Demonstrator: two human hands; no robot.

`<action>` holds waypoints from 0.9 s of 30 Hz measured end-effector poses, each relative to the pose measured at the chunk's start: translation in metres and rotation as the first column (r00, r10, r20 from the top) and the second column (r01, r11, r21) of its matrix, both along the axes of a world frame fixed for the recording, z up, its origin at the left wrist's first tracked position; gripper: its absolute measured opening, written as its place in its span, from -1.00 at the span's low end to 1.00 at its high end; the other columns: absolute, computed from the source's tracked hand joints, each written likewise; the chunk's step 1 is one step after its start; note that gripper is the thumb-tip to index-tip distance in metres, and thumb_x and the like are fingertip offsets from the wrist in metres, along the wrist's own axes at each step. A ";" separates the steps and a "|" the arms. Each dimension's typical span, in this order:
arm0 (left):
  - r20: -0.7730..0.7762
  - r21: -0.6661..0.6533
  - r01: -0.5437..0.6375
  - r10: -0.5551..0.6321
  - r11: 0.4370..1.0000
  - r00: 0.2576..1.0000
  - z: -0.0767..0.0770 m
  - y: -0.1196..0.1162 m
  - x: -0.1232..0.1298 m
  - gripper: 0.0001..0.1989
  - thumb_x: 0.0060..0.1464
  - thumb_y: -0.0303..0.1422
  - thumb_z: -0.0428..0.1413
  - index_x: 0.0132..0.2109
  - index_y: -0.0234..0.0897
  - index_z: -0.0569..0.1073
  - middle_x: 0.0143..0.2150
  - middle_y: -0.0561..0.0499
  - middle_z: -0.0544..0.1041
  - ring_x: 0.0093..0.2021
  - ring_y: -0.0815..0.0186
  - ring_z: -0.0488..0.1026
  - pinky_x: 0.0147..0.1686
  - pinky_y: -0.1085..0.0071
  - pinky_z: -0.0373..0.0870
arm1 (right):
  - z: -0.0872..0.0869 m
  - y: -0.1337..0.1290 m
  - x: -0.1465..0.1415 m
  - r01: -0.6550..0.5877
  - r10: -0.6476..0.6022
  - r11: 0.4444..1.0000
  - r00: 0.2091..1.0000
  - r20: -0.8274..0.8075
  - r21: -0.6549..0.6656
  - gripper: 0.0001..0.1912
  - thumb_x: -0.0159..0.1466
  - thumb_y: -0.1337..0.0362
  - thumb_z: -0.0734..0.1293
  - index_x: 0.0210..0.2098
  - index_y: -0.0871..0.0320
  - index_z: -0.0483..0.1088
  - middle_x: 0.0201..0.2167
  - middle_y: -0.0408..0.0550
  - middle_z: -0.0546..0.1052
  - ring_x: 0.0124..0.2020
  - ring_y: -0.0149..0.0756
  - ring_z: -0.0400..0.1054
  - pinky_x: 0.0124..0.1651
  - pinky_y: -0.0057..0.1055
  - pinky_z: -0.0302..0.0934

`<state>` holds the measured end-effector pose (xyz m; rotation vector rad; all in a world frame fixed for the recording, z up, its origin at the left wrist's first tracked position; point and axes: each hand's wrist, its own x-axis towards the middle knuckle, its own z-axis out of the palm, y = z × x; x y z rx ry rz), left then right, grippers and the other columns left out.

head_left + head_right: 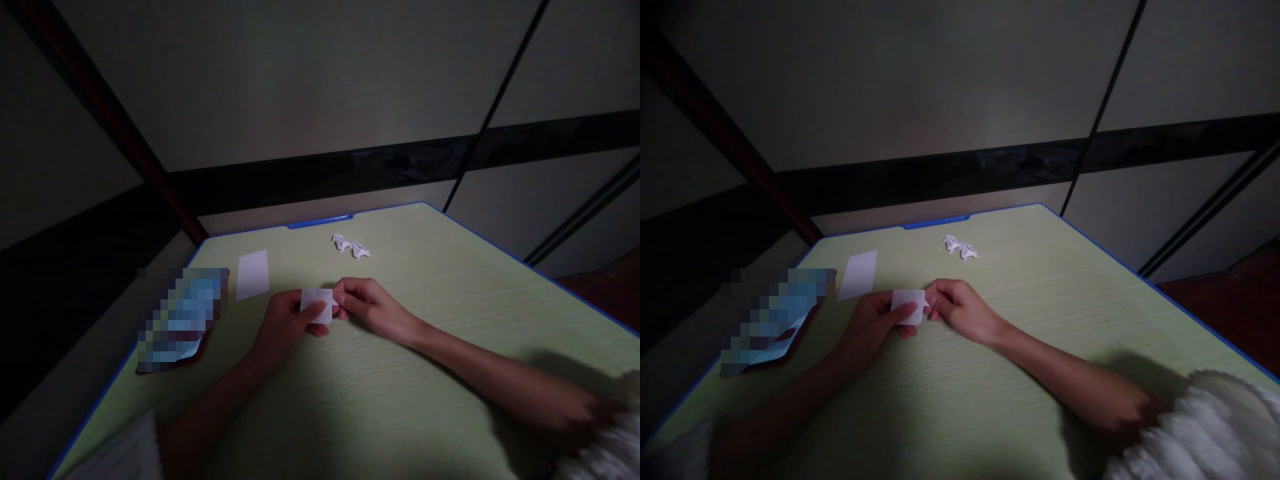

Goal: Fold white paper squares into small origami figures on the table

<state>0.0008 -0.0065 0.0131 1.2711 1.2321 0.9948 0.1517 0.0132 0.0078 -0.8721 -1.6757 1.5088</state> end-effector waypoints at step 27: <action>0.215 -0.003 0.371 -0.362 0.928 0.907 -0.004 -0.007 -0.006 -0.77 -0.22 -0.25 0.17 -0.51 -0.37 0.40 -0.57 0.01 0.49 -0.69 0.45 0.34 -0.67 0.55 0.25 | -0.003 -0.008 0.004 -0.351 0.278 0.921 0.896 -0.345 -0.170 -0.75 0.00 0.20 0.35 -0.59 0.28 0.28 -0.66 -0.18 0.36 -0.63 -0.54 0.18 -0.52 -0.53 0.02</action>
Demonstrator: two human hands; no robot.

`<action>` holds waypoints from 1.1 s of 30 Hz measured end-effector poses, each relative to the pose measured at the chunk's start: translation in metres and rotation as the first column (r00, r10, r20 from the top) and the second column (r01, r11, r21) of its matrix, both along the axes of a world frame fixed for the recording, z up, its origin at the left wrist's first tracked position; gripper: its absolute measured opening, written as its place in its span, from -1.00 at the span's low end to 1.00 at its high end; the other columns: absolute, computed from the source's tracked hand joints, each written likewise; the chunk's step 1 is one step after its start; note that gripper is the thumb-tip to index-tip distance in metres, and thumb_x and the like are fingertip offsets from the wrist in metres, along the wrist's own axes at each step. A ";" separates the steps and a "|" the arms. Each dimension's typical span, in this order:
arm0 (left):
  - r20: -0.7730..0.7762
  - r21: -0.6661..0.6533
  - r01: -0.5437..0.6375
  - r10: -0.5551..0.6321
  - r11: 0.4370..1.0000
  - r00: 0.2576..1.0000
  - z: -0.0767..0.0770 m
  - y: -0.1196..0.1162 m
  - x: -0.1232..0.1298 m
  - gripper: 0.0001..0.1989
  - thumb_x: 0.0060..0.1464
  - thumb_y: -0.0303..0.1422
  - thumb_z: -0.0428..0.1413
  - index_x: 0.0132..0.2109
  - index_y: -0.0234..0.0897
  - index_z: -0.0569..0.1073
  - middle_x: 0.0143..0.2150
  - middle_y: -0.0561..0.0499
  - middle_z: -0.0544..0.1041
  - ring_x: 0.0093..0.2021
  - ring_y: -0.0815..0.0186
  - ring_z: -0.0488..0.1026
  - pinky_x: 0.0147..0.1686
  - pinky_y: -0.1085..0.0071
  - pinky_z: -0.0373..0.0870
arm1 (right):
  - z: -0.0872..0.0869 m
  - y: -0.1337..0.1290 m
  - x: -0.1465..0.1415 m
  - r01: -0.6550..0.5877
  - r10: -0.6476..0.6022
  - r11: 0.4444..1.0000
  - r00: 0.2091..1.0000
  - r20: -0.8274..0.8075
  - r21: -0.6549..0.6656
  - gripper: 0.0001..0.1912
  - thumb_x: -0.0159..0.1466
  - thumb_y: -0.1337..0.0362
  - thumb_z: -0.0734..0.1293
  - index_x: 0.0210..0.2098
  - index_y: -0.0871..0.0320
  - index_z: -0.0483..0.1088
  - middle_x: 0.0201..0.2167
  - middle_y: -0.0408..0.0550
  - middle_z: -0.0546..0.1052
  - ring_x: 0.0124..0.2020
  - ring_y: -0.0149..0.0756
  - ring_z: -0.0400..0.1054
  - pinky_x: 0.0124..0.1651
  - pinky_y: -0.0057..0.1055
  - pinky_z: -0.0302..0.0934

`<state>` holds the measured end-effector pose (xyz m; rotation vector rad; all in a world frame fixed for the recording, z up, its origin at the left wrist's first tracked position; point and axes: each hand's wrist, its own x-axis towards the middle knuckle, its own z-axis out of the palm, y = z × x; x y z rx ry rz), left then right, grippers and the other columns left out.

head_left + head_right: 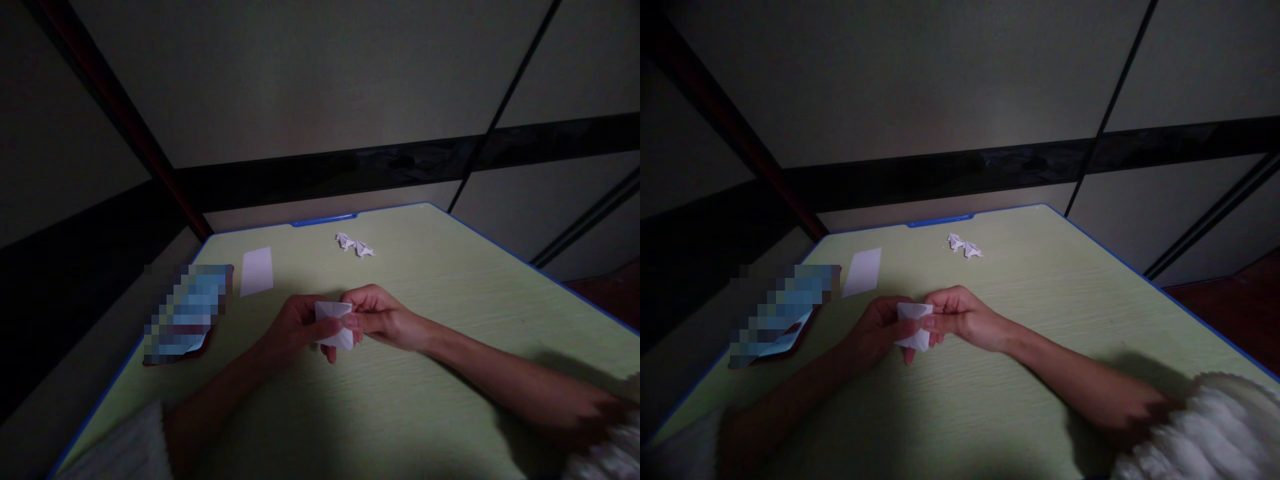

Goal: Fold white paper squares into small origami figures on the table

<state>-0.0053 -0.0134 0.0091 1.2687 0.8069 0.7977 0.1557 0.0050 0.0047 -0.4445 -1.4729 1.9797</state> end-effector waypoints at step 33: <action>0.027 -0.011 -0.086 0.086 0.996 0.996 -0.013 0.006 0.003 -0.75 -0.18 -0.25 0.13 -0.51 -0.40 0.40 -0.71 0.08 0.41 -0.73 0.47 0.31 -0.70 0.58 0.22 | 0.000 0.004 0.000 0.178 -0.182 0.978 0.983 0.020 0.107 -0.81 0.00 0.31 0.34 -0.58 0.28 0.24 -0.67 -0.21 0.31 -0.64 -0.56 0.15 -0.55 -0.57 -0.05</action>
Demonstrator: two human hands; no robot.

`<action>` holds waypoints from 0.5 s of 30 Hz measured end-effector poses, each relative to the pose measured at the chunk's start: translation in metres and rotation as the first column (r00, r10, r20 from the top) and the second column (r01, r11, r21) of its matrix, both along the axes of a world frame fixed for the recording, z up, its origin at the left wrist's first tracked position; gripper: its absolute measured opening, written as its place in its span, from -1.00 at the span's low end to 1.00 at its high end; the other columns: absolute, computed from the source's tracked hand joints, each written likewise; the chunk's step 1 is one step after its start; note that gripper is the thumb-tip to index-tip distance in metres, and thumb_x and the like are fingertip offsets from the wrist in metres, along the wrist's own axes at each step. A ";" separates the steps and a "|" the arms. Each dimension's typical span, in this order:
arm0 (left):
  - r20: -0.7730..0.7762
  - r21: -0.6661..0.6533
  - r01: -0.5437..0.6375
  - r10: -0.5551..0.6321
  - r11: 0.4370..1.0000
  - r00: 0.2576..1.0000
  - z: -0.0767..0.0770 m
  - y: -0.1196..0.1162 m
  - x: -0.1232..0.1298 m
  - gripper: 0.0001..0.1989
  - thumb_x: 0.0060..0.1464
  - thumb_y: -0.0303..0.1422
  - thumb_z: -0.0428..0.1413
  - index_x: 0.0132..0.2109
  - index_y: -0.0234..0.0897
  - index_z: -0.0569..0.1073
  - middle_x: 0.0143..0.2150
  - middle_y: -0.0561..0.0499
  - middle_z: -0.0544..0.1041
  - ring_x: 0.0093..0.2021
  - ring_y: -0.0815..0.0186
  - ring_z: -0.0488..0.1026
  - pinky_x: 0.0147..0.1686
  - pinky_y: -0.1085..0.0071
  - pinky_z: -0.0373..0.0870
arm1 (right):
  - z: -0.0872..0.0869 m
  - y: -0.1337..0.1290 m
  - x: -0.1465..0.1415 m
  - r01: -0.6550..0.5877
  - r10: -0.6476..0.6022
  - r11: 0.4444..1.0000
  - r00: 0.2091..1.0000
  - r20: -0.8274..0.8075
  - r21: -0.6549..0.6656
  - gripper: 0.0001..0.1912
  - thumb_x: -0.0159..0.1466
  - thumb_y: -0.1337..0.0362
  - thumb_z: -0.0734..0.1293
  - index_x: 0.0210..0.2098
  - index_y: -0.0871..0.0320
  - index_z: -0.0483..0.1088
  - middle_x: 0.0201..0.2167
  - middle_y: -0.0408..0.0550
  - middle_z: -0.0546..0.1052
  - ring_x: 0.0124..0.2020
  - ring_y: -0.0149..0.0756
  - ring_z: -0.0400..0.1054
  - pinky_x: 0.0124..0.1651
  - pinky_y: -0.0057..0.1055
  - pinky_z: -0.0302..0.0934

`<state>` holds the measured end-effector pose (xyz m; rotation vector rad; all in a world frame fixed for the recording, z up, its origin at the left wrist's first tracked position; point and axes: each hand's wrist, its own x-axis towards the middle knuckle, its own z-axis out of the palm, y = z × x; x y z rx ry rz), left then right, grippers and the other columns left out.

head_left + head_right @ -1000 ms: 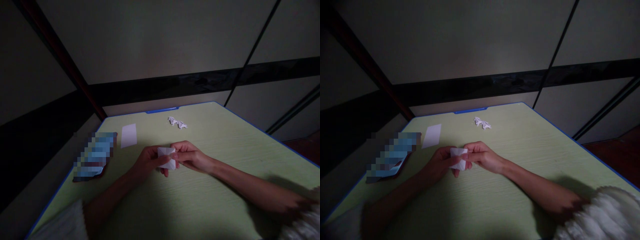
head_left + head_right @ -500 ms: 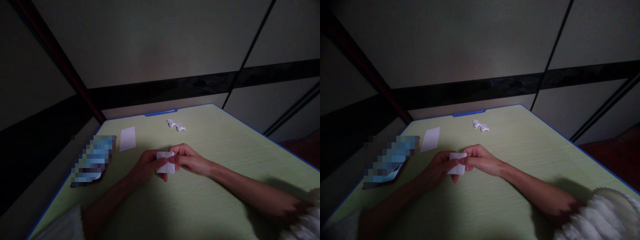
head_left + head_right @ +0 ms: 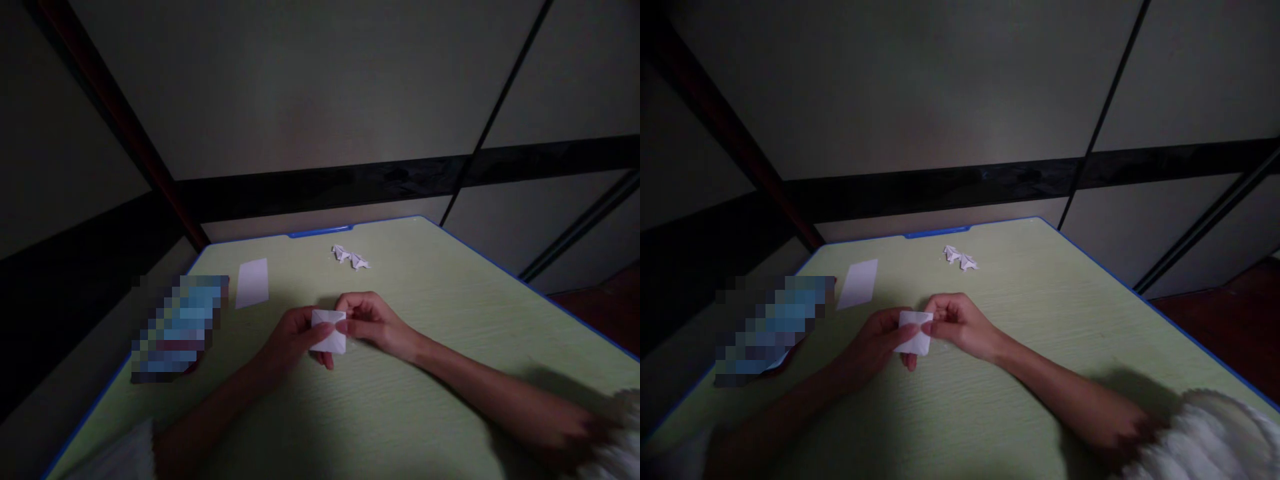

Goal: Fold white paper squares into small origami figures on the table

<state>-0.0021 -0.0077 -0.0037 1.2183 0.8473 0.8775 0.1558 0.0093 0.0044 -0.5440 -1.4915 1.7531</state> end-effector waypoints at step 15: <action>-0.093 -0.059 0.018 -0.023 0.998 0.995 0.002 0.002 -0.001 -0.79 -0.19 -0.29 0.12 -0.50 -0.40 0.41 -0.69 0.07 0.43 -0.73 0.45 0.34 -0.73 0.57 0.21 | -0.001 0.010 0.011 0.086 -0.123 0.943 0.988 0.095 0.323 -0.96 -0.03 0.46 0.35 -0.52 0.28 0.44 -0.57 -0.12 0.41 -0.54 -0.50 0.26 -0.49 -0.53 0.16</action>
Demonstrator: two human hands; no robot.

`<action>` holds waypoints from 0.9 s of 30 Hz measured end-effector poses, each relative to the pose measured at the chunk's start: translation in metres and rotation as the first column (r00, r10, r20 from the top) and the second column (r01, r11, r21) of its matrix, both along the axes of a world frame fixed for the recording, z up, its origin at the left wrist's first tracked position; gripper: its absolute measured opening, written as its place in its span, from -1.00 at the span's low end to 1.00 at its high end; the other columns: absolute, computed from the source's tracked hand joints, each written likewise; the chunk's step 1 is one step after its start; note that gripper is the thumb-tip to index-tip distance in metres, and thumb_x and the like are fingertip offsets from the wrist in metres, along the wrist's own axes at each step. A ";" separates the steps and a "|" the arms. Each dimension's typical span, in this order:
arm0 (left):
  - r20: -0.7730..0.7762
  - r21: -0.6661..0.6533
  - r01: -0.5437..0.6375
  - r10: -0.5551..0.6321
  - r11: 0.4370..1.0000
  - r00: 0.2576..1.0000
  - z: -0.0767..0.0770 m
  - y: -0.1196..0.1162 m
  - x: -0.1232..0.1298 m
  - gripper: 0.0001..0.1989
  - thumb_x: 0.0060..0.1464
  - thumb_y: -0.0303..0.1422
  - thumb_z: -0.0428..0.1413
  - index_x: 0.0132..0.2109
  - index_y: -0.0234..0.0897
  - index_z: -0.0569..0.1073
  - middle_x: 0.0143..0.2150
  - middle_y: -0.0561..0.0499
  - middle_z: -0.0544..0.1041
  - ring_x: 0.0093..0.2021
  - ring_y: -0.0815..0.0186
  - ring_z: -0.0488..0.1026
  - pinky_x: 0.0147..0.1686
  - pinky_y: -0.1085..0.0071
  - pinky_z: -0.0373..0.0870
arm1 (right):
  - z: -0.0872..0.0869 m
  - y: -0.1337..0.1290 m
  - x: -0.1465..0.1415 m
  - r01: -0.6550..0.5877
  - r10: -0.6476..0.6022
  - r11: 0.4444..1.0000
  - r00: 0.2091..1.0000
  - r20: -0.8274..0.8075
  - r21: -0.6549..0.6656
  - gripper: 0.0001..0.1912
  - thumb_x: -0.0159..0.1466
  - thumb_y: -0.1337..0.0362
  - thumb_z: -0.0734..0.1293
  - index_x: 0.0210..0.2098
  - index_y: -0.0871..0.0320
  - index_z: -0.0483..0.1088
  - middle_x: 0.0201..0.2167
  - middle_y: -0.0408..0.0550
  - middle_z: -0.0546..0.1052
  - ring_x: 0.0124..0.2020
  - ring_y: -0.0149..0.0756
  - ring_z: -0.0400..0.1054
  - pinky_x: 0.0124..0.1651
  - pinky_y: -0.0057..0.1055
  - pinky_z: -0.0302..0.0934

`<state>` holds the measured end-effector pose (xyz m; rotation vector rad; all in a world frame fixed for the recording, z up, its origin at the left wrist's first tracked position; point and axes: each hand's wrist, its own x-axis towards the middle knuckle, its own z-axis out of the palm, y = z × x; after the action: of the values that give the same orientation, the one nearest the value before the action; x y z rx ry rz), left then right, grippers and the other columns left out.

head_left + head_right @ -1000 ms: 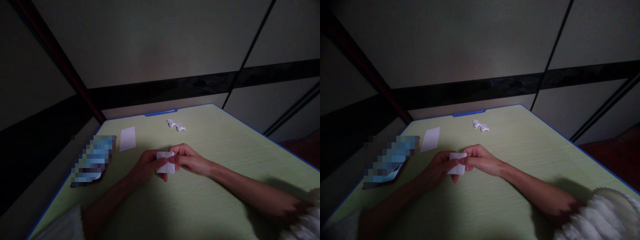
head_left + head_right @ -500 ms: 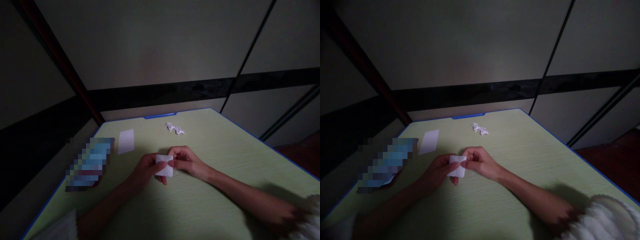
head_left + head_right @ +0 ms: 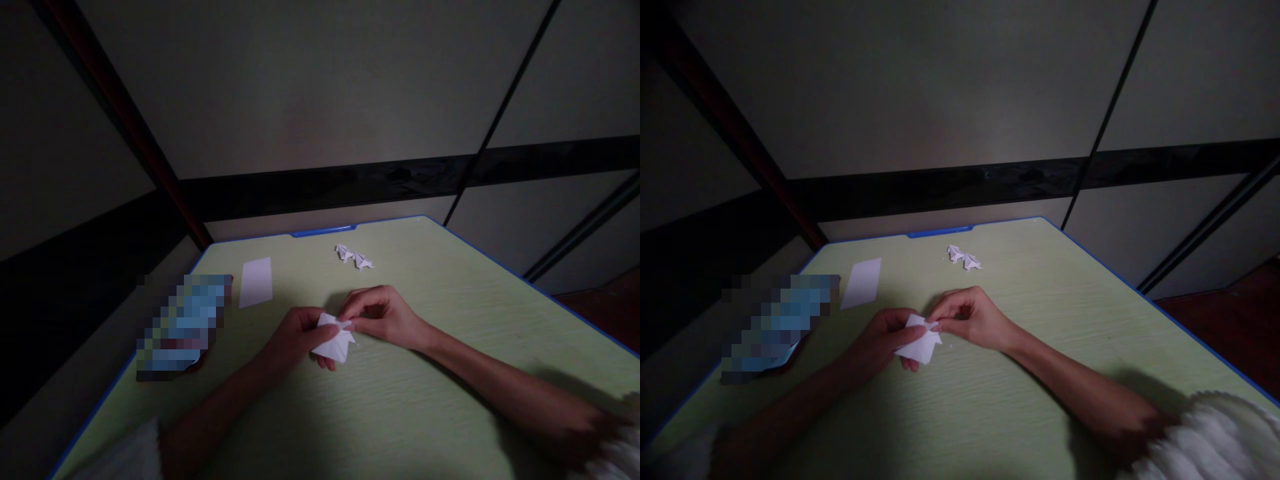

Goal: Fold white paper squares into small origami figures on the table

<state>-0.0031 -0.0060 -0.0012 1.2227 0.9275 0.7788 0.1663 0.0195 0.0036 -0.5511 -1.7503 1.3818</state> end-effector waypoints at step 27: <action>-0.161 0.064 -0.075 0.084 0.995 0.983 0.010 -0.003 0.009 -0.79 -0.23 -0.30 0.12 -0.58 -0.42 0.41 -0.68 0.06 0.42 -0.65 0.41 0.37 -0.65 0.53 0.27 | 0.007 -0.007 -0.008 0.177 -0.141 0.962 0.974 0.175 -0.210 -0.81 -0.07 0.29 0.37 -0.61 0.31 0.33 -0.70 -0.20 0.29 -0.65 -0.57 0.09 -0.58 -0.55 -0.03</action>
<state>0.0058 -0.0090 0.0092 1.3219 1.0999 0.7815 0.1586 0.0127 0.0107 -0.9287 -1.6411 1.4628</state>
